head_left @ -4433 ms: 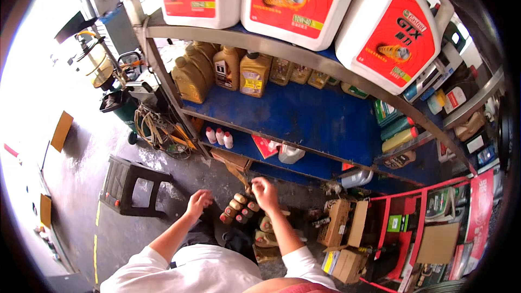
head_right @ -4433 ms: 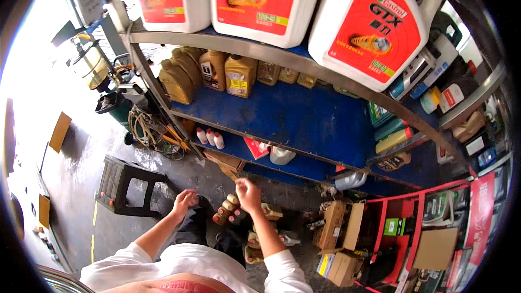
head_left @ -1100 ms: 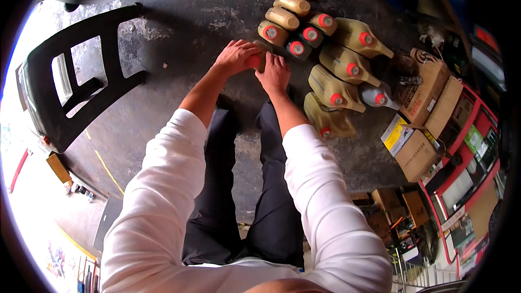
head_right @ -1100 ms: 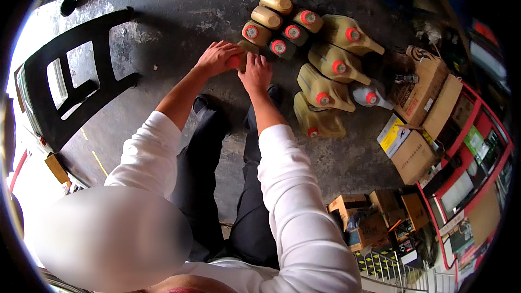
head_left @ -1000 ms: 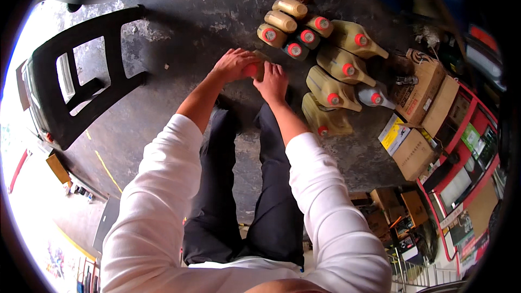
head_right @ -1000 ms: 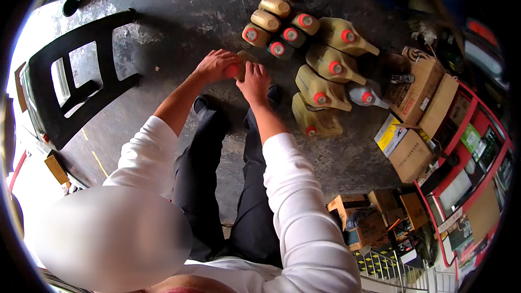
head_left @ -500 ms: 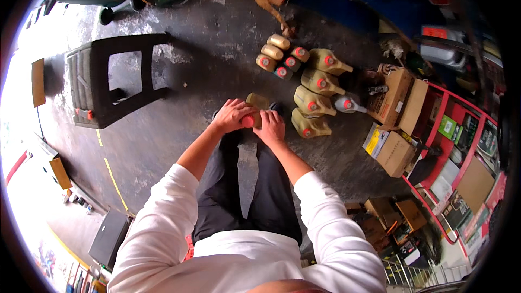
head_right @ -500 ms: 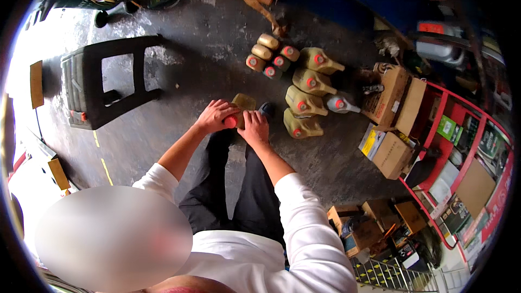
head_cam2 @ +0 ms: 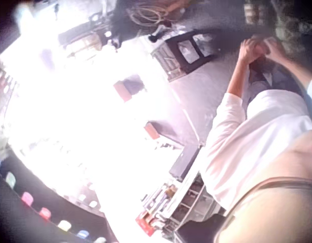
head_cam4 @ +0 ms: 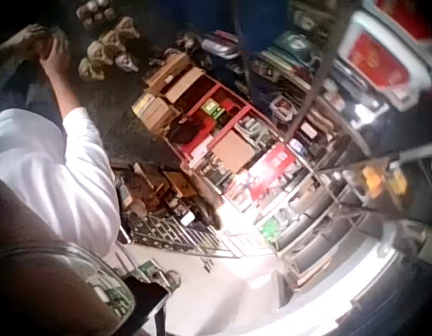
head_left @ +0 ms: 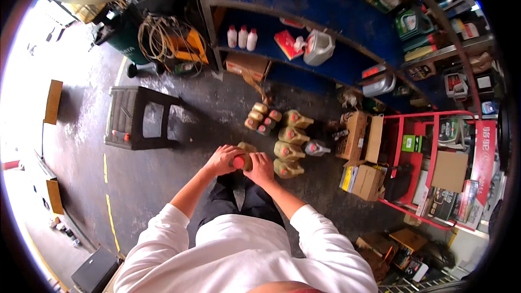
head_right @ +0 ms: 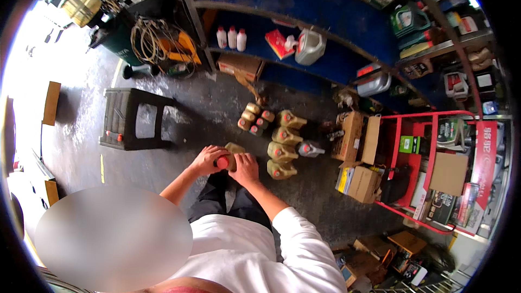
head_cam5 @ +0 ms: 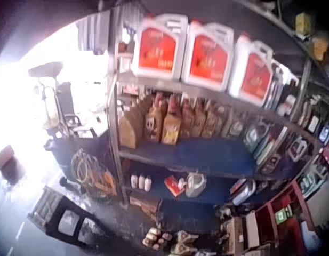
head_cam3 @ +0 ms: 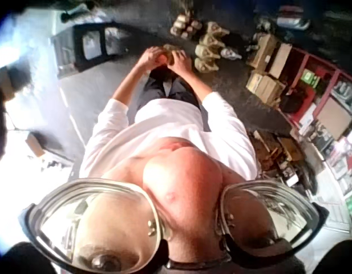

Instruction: The person repeatedly picks up plastic oil bottles from the floor, turns them to view the labels, and places them on a blue metal shelf. The person handles multiple bottles one at a time, arranging them in rows on the shelf.

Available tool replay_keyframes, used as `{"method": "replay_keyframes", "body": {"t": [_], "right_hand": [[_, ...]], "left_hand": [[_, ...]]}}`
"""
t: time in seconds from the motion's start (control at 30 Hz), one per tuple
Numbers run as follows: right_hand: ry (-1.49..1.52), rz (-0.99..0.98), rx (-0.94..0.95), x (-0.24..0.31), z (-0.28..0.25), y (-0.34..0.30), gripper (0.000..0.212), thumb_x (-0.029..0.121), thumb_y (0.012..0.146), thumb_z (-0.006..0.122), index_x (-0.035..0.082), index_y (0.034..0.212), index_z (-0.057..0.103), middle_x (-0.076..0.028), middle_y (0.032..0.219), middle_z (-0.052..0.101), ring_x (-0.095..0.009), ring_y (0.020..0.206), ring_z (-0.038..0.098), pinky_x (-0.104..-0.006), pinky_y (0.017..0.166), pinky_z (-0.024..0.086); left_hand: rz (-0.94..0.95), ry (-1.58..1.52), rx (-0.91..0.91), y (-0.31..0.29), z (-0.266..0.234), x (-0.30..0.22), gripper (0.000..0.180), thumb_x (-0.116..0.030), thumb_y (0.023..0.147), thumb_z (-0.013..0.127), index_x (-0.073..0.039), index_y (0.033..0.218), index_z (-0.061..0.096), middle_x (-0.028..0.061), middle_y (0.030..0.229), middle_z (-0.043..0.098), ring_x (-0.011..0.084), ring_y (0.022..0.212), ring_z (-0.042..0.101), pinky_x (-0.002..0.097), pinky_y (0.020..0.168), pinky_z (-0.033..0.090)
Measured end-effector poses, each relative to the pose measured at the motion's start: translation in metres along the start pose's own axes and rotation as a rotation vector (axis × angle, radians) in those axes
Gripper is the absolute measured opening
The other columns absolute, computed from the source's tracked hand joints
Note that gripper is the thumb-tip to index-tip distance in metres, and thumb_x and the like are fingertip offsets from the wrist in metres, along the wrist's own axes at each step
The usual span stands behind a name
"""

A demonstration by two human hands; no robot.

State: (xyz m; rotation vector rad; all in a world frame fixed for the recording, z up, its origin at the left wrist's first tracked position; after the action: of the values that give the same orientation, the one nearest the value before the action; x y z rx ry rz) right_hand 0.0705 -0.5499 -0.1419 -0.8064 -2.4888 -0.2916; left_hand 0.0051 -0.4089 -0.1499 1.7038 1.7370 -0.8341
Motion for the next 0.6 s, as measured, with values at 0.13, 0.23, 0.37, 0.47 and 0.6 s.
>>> {"method": "replay_keyframes", "body": {"t": [0.13,0.23,0.37,0.47,0.6], "right_hand": [[0.058,-0.04,0.064,0.037,-0.057,0.01,0.063,0.028,0.057,0.086,0.008,0.109,0.058,-0.012,0.103,0.064,-0.033,0.099,0.061,-0.0447,0.086,0.051],[0.127,-0.059,0.136,0.059,-0.093,0.024,0.061,0.031,0.057,0.086,0.008,0.107,0.06,-0.013,0.104,0.065,-0.034,0.099,0.062,-0.046,0.085,0.051],[0.148,-0.052,0.162,0.091,-0.145,0.047,0.065,0.04,0.059,0.088,0.008,0.11,0.064,-0.014,0.103,0.068,-0.033,0.104,0.065,-0.0448,0.09,0.053],[0.216,-0.218,0.213,0.122,-0.175,0.078,0.061,0.04,0.06,0.089,0.007,0.106,0.067,-0.013,0.099,0.071,-0.028,0.092,0.07,-0.0407,0.084,0.055],[0.442,-0.276,0.318,0.148,-0.2,0.116,0.052,0.031,0.062,0.088,0.005,0.102,0.068,-0.007,0.082,0.068,-0.013,0.073,0.064,-0.0304,0.07,0.054]], "left_hand": [[0.016,-0.158,-0.04,-0.012,-0.044,-0.041,0.072,-0.019,0.065,0.083,-0.012,0.133,0.059,0.011,0.131,0.061,0.0318,0.123,0.055,0.0442,0.107,0.041],[0.055,-0.239,-0.127,-0.025,-0.073,-0.057,0.08,-0.02,0.065,0.086,-0.008,0.137,0.055,0.0125,0.135,0.059,0.0318,0.125,0.055,0.0435,0.109,0.04],[-0.035,-0.455,-0.105,-0.036,-0.113,-0.079,0.088,-0.02,0.071,0.088,-0.004,0.146,0.045,0.0148,0.141,0.054,0.0265,0.132,0.051,0.0405,0.113,0.039],[-0.051,-0.523,-0.095,-0.045,-0.127,-0.072,0.088,-0.019,0.074,0.088,-0.002,0.147,0.042,0.0142,0.135,0.06,0.0248,0.127,0.055,0.0415,0.11,0.042],[-0.061,-0.765,-0.165,-0.057,-0.163,-0.102,0.067,-0.01,0.081,0.081,-0.002,0.138,0.047,0.009,0.124,0.064,0.0184,0.115,0.062,0.0366,0.099,0.05]]}}
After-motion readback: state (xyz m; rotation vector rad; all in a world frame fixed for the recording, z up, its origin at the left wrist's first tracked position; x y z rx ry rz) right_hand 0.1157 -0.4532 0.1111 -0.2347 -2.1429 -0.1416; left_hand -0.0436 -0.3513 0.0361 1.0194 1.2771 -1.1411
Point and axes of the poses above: each hand's wrist, its own y-axis towards the middle knuckle, its own z-axis out of the palm, x = y × z, the point moved 7 cm from there along y, towards the middle knuckle
